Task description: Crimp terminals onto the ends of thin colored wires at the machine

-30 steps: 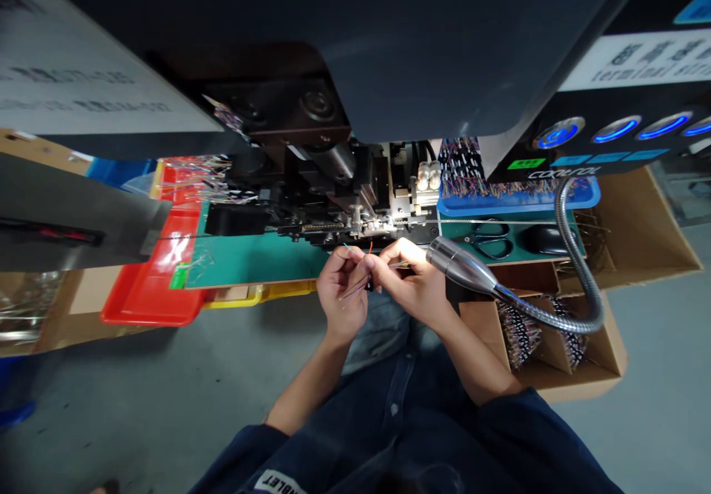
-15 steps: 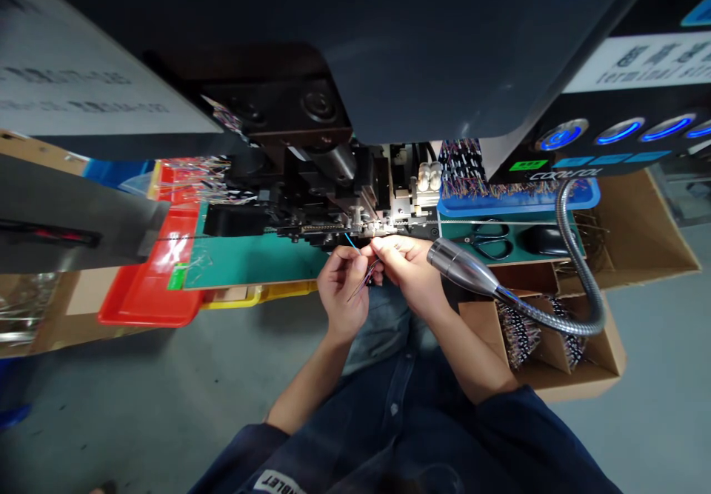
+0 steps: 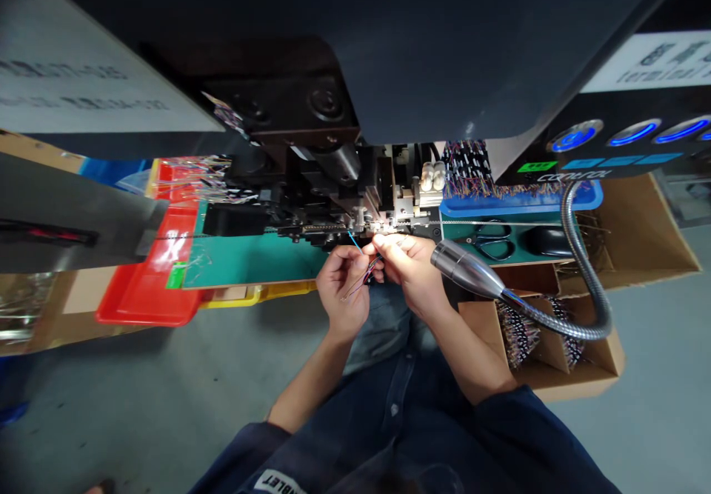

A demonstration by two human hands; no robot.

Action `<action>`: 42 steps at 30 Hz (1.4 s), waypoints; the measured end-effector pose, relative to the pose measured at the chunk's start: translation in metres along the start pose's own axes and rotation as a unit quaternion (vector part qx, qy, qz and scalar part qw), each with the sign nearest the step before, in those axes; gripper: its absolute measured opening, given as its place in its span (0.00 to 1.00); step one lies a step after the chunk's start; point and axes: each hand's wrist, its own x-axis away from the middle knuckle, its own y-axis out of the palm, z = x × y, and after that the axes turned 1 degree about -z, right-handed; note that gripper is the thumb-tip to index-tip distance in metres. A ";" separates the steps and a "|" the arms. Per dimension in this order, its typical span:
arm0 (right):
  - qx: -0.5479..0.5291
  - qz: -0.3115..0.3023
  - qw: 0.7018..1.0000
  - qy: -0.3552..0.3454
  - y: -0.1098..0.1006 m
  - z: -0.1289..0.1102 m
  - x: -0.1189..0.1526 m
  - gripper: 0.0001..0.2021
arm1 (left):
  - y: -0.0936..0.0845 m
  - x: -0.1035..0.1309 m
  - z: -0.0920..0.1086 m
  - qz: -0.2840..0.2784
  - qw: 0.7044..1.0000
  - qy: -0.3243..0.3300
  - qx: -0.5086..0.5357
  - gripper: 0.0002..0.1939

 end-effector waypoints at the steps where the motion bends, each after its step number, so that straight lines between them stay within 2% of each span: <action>1: -0.001 0.002 1.000 -0.005 0.000 -0.001 0.000 0.23 | 0.000 0.000 0.000 0.000 1.000 0.000 -0.001 0.16; 4: 0.018 -0.005 0.999 -0.038 0.001 -0.004 0.002 0.22 | 0.000 -0.001 0.000 0.001 1.000 0.003 -0.010 0.17; 10: 0.105 -0.006 0.990 -0.098 0.000 -0.011 0.007 0.22 | 0.001 -0.002 0.004 -0.035 0.998 0.012 -0.042 0.21; 15: 0.053 -0.014 0.996 -0.066 0.000 -0.008 0.005 0.23 | 0.000 0.000 0.005 -0.038 0.998 -0.010 -0.043 0.19; 22: -0.017 0.022 0.999 -0.035 0.004 0.000 0.001 0.20 | 0.000 0.000 0.006 -0.018 0.999 -0.010 -0.026 0.20; 28: 0.003 0.023 0.999 -0.036 0.004 -0.001 -0.001 0.23 | 0.001 -0.002 0.006 -0.016 1.000 -0.006 -0.024 0.19; 36: -0.018 0.026 0.999 -0.039 0.005 0.000 0.001 0.20 | -0.002 -0.001 0.002 -0.022 0.999 -0.015 -0.031 0.18; 42: 0.055 -0.004 0.996 -0.072 -0.002 -0.009 0.007 0.17 | -0.004 0.000 0.004 -0.028 0.999 -0.030 -0.023 0.19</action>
